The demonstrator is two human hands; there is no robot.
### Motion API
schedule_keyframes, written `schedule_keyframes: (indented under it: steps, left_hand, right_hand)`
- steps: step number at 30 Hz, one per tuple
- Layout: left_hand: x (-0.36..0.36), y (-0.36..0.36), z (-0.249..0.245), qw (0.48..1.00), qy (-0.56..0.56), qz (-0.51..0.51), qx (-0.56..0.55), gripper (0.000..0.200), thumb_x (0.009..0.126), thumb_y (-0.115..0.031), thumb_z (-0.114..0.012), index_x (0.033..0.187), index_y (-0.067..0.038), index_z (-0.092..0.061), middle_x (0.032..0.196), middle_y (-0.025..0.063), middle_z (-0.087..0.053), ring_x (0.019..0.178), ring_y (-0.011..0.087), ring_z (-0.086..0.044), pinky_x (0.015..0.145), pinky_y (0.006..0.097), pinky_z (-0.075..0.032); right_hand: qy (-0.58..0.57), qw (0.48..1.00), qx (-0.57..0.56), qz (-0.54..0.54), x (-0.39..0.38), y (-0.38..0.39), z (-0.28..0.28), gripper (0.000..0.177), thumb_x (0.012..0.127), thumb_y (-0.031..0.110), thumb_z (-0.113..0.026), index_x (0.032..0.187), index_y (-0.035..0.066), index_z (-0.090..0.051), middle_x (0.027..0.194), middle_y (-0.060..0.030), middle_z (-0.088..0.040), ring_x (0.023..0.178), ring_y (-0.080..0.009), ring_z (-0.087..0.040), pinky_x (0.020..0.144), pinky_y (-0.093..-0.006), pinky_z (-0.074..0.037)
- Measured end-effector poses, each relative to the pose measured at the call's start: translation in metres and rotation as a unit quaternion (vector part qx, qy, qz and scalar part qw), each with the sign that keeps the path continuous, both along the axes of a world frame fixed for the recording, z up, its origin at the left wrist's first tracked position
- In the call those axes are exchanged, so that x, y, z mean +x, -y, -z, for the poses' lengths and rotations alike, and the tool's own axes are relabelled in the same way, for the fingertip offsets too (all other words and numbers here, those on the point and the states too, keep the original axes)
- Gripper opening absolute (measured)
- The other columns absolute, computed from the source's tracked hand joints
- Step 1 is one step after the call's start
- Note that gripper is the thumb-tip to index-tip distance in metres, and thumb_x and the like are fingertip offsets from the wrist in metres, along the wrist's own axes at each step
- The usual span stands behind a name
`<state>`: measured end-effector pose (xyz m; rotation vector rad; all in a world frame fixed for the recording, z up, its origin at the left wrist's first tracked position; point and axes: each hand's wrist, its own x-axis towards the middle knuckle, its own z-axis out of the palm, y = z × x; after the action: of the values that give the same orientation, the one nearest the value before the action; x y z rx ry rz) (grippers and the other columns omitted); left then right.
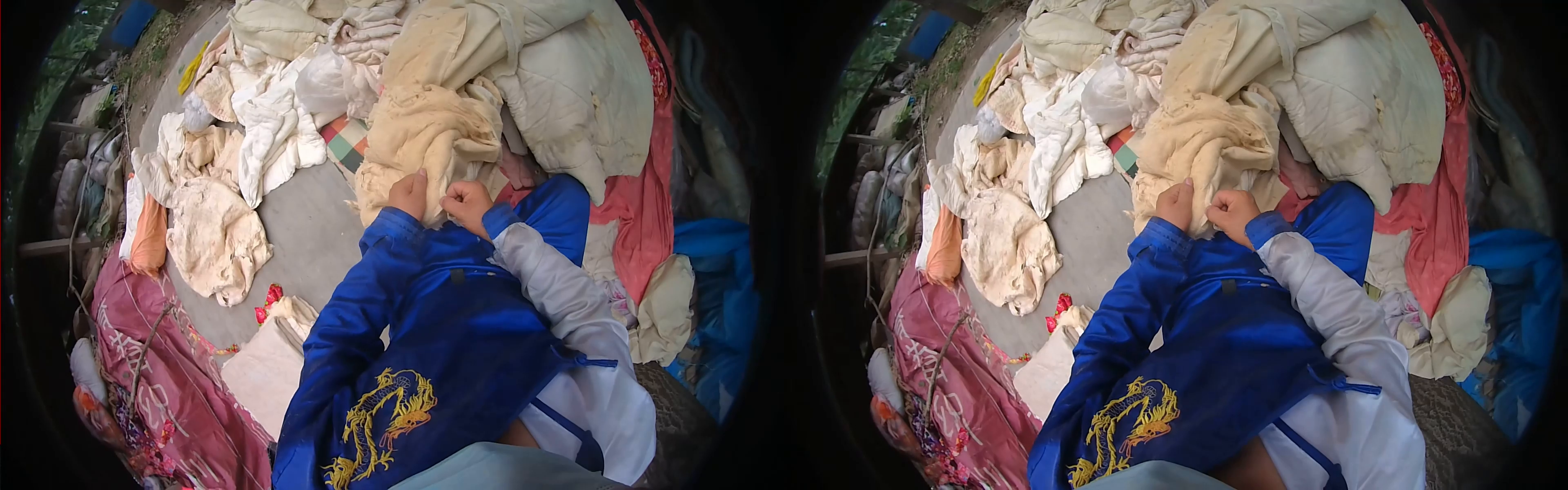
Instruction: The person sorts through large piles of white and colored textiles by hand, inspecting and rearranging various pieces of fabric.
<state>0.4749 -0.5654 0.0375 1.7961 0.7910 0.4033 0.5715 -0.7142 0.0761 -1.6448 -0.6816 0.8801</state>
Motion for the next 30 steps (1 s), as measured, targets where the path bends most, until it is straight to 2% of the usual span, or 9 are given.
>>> schedule_keyframes:
  steps: [3,9,12,15,18,21,24,27,30]
  left_hand:
    - [0.01,0.005,0.008,0.998,0.016,-0.032,-0.043,0.044,0.1,-0.034,-0.054,0.082,0.005,-0.066,0.066,0.0141,-0.064,0.062,0.0149,-0.056,0.061,0.035,-0.046]
    - [0.009,-0.003,0.013,0.997,-0.043,-0.03,-0.064,0.046,0.1,-0.035,-0.054,0.078,0.003,-0.064,0.064,0.0092,-0.059,0.061,0.0136,-0.051,0.061,0.0323,-0.045]
    - [0.002,0.008,-0.003,0.984,0.103,0.018,-0.146,0.045,0.1,-0.037,-0.054,0.077,0.001,-0.061,0.067,0.0063,-0.057,0.063,0.0119,-0.048,0.059,0.0312,-0.043]
    - [-0.011,-0.004,-0.019,0.988,0.037,0.11,-0.105,0.042,0.095,-0.039,-0.063,0.078,0.0,-0.061,0.07,0.0047,-0.057,0.066,0.0101,-0.047,0.058,0.0305,-0.042]
    - [-0.016,-0.013,-0.047,0.973,-0.095,0.207,0.04,0.037,0.089,-0.038,-0.072,0.083,-0.003,-0.063,0.068,-0.0036,-0.05,0.064,0.0065,-0.044,0.055,0.0281,-0.035]
    - [-0.016,-0.021,-0.046,0.967,-0.056,0.227,-0.103,0.039,0.079,-0.036,-0.081,0.079,-0.002,-0.061,0.064,-0.0035,-0.047,0.061,0.0068,-0.041,0.053,0.0283,-0.034]
    - [-0.012,-0.021,-0.05,0.967,-0.074,0.24,-0.029,0.036,0.077,-0.031,-0.081,0.074,-0.002,-0.06,0.061,-0.0029,-0.045,0.059,0.0069,-0.04,0.051,0.0292,-0.033]
    - [-0.008,-0.014,-0.048,0.97,-0.091,0.226,0.013,0.033,0.075,-0.027,-0.079,0.071,0.0,-0.059,0.059,0.0017,-0.047,0.057,0.0099,-0.042,0.051,0.0315,-0.036]
    - [-0.005,-0.006,-0.051,0.966,-0.122,0.214,0.08,0.033,0.073,-0.027,-0.078,0.073,0.001,-0.06,0.059,0.0104,-0.052,0.055,0.0174,-0.048,0.053,0.0354,-0.04]
  right_hand:
    - [-0.001,0.998,0.036,0.053,-0.011,0.008,0.01,0.016,0.084,0.011,-0.068,0.074,-0.001,-0.064,0.06,-0.0006,-0.059,0.056,-0.0052,-0.051,0.049,-0.0259,-0.04]
    - [-0.05,0.994,0.056,0.076,-0.014,0.014,0.01,0.02,0.086,0.014,-0.071,0.075,-0.001,-0.064,0.062,0.0008,-0.058,0.058,-0.0043,-0.049,0.051,-0.0239,-0.04]
    - [-0.052,0.998,-0.011,0.02,-0.007,0.012,0.011,0.023,0.089,0.018,-0.07,0.077,-0.001,-0.065,0.064,-0.0002,-0.059,0.059,-0.0046,-0.05,0.052,-0.0239,-0.041]
    - [-0.025,1.0,-0.007,-0.001,-0.006,0.012,0.007,0.026,0.09,0.021,-0.069,0.079,-0.002,-0.065,0.063,-0.0003,-0.059,0.059,-0.005,-0.05,0.052,-0.0253,-0.04]
    - [-0.041,0.999,-0.011,-0.028,-0.005,0.01,-0.001,0.028,0.091,0.023,-0.068,0.078,-0.002,-0.064,0.062,-0.0009,-0.058,0.058,-0.0052,-0.048,0.051,-0.0267,-0.04]
    - [-0.006,0.998,-0.018,-0.055,0.001,0.01,0.008,0.027,0.091,0.022,-0.067,0.077,-0.001,-0.064,0.061,-0.001,-0.056,0.058,-0.0052,-0.046,0.05,-0.0276,-0.038]
    - [0.0,0.999,-0.008,-0.045,0.001,0.011,0.009,0.025,0.089,0.02,-0.066,0.076,-0.001,-0.064,0.06,-0.0048,-0.057,0.056,-0.0077,-0.048,0.051,-0.0308,-0.04]
    - [0.045,0.998,0.008,-0.033,0.0,0.012,0.003,0.02,0.087,0.016,-0.064,0.076,-0.001,-0.062,0.061,-0.0112,-0.06,0.054,-0.0179,-0.055,0.053,-0.0367,-0.043]
    - [0.207,0.974,0.068,-0.064,0.004,0.013,0.012,0.017,0.086,0.013,-0.062,0.075,0.0,-0.062,0.066,-0.0171,-0.061,0.058,-0.0308,-0.06,0.056,-0.0416,-0.046]
